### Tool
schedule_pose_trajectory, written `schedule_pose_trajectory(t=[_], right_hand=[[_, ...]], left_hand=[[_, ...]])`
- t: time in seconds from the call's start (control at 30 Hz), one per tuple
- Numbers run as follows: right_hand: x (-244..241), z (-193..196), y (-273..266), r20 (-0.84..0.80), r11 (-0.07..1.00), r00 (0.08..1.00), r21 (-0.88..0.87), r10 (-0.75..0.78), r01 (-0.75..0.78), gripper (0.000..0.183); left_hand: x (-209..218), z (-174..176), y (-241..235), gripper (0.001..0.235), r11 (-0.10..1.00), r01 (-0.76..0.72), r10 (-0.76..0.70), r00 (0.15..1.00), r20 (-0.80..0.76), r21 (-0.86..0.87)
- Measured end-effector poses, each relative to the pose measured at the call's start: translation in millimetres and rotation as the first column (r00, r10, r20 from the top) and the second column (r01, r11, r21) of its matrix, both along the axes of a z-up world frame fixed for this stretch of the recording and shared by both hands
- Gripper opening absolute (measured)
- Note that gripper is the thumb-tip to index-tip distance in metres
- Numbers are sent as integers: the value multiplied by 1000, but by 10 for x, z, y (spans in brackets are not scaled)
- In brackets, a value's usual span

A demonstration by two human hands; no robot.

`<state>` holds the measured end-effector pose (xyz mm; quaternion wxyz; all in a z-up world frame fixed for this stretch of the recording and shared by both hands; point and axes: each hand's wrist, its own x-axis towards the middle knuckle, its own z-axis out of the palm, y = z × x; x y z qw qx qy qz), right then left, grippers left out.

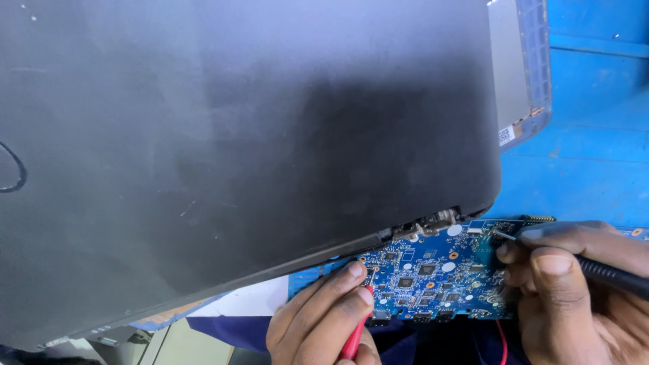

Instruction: The person uses a multimeter to test a laptop motherboard. They hold the red and black probes and touch various points on the circuit board, including near the CPU socket and other components, while the laptop casing sits nearby.

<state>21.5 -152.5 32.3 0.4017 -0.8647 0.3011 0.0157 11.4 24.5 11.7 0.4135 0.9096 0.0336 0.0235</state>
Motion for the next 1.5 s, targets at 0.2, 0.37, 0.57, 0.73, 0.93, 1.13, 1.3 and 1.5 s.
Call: schedule_pose_trajectory(t=[0.2,0.37,0.57,0.73,0.93,1.13,1.3,1.5], right_hand=[[-82,-75,-30,51,1000,999,12,-16,15,19],[-7,-8,13,1,1000,1000,-13,-8,8,19],[-28,0,14,-5,997,999,-71,36,-37,20],[-22,8,22,-28,999,1000,-45,12,-14,21],[-7,4,42,-26,999,1000,-52,3,-5,22],[-32,-23,33,7,998,1000,-62,13,-12,22],[-59,-37,22,39,998,999,-58,29,-26,20],[-89,1,20,16,998,1000,-69,14,-12,23]], left_hand=[[11,-15,-23,45,1000,-24,23,999,31,10],[1,6,2,44,1000,4,-4,1000,-4,8],[-16,-4,-7,42,1000,-10,11,1000,-6,19],[0,34,-21,44,999,-36,37,999,-8,26],[14,65,-28,48,999,-38,38,998,-44,3],[28,84,-41,49,999,-49,49,997,-64,-4],[21,79,-40,49,999,-52,53,997,-56,9],[-15,63,-5,46,1000,-20,22,997,-70,21]])
